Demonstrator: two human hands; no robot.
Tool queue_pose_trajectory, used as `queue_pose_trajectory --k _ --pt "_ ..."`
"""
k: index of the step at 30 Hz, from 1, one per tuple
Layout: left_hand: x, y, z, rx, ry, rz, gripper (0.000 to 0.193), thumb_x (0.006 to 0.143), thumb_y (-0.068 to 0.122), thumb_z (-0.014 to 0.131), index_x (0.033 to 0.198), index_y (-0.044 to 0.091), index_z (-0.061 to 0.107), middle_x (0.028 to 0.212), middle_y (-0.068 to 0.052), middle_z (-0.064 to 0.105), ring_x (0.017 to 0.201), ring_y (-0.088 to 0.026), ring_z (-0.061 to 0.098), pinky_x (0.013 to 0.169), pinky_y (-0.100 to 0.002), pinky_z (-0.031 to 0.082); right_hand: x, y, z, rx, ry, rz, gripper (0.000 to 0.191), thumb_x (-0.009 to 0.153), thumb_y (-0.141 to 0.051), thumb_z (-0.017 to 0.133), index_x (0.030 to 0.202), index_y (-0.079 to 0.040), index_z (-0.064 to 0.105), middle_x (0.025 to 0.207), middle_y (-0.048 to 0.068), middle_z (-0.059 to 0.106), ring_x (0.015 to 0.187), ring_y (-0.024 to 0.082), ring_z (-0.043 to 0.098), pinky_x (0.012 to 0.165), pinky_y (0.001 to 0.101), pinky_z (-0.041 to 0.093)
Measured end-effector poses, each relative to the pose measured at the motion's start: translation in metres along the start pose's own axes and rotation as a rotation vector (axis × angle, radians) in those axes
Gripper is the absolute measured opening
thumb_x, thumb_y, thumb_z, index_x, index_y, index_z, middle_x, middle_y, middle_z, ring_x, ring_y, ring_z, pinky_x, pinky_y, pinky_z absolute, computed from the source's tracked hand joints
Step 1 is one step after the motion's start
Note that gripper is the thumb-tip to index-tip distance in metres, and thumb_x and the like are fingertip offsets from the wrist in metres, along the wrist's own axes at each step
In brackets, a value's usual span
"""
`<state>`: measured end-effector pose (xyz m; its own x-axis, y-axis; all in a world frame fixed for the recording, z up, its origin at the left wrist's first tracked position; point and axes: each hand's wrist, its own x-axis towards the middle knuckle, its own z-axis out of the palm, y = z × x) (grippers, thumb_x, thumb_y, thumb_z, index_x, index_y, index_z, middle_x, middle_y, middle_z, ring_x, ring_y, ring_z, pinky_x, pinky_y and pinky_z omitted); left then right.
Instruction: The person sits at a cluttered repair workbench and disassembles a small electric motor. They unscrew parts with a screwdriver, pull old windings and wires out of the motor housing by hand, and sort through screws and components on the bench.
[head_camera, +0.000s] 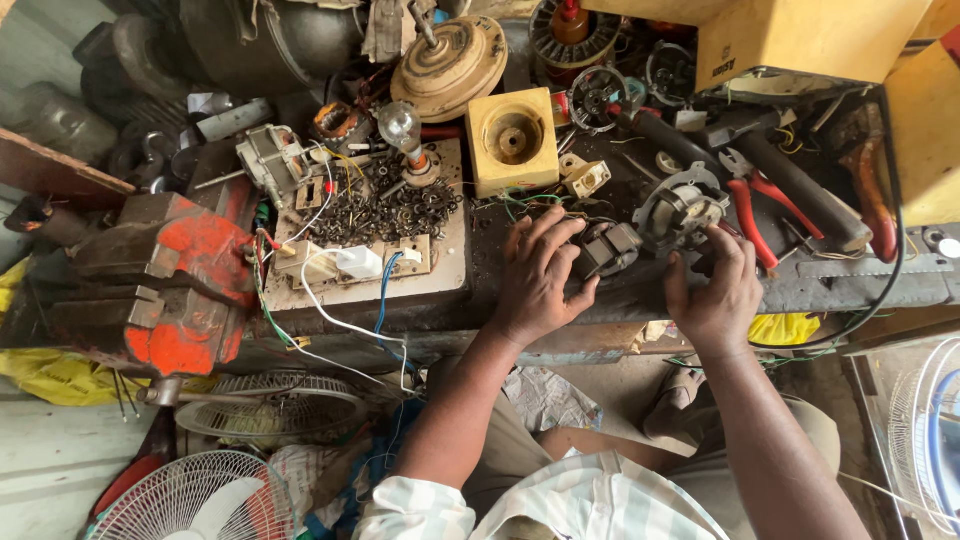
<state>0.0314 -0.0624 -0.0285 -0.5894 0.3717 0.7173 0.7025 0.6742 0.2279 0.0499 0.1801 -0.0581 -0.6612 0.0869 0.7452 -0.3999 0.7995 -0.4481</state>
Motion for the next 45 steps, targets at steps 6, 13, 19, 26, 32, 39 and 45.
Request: queue_pose_trajectory --k 6,13,19,26,32,39,45 --pt "-0.009 0.003 0.002 0.048 0.005 0.059 0.037 0.091 0.032 0.078 0.11 0.009 0.057 0.148 -0.007 0.05 0.147 -0.029 0.042 0.123 -0.058 0.026 0.001 -0.001 -0.001 0.009 0.004 0.0 0.049 0.095 -0.009 0.079 0.135 0.0 0.053 0.113 0.015 0.062 0.08 0.023 0.063 0.07 0.0354 0.053" --pt "-0.023 0.011 0.001 0.037 0.028 0.047 0.04 0.091 0.03 0.081 0.114 0.01 0.055 0.149 -0.008 0.05 0.147 -0.031 0.044 0.124 -0.059 0.026 0.0 -0.001 -0.002 0.002 0.0 -0.001 0.049 0.096 -0.01 0.078 0.136 -0.001 0.053 0.111 0.014 0.061 0.08 0.024 0.063 0.071 0.0362 0.053" --pt "-0.038 0.014 0.002 0.06 0.048 0.049 0.044 0.089 0.027 0.083 0.119 0.009 0.055 0.148 -0.009 0.051 0.145 -0.032 0.045 0.122 -0.059 0.027 -0.004 0.001 -0.001 0.007 -0.004 0.003 0.05 0.096 -0.011 0.078 0.137 -0.001 0.052 0.11 0.013 0.06 0.08 0.023 0.063 0.07 0.036 0.053" --pt "-0.05 0.018 0.001 0.024 0.087 0.041 0.044 0.085 0.023 0.085 0.119 0.011 0.061 0.145 -0.012 0.05 0.142 -0.037 0.046 0.119 -0.059 0.035 -0.012 0.006 -0.004 0.162 0.098 -0.045 0.048 0.1 -0.018 0.078 0.135 0.001 0.051 0.098 0.009 0.06 0.084 0.027 0.061 0.078 0.0411 0.052" --pt "-0.049 0.021 -0.002 0.021 0.123 0.024 0.043 0.083 0.024 0.087 0.116 0.012 0.063 0.147 -0.015 0.049 0.142 -0.039 0.045 0.119 -0.059 0.034 0.001 0.004 -0.025 0.379 -0.258 -0.232 0.047 0.084 -0.05 0.078 0.099 -0.008 0.064 0.094 0.009 0.067 0.084 0.029 0.067 0.075 0.0379 0.054" --pt "-0.053 0.024 -0.004 0.024 0.121 0.011 0.047 0.078 0.02 0.089 0.118 0.012 0.064 0.149 -0.015 0.048 0.143 -0.04 0.044 0.118 -0.059 0.034 0.01 -0.015 -0.029 0.107 -0.386 -0.217 0.062 0.07 -0.058 0.081 0.099 -0.005 0.067 0.084 0.011 0.064 0.078 0.034 0.065 0.07 0.0409 0.053" --pt "-0.06 0.024 -0.002 0.019 0.101 0.029 0.047 0.079 0.015 0.087 0.119 0.012 0.063 0.149 -0.015 0.049 0.143 -0.04 0.045 0.12 -0.06 0.035 0.014 -0.016 -0.034 0.113 -0.438 -0.209 0.072 0.064 -0.062 0.083 0.104 -0.004 0.067 0.087 0.013 0.065 0.082 0.036 0.066 0.073 0.0426 0.053"
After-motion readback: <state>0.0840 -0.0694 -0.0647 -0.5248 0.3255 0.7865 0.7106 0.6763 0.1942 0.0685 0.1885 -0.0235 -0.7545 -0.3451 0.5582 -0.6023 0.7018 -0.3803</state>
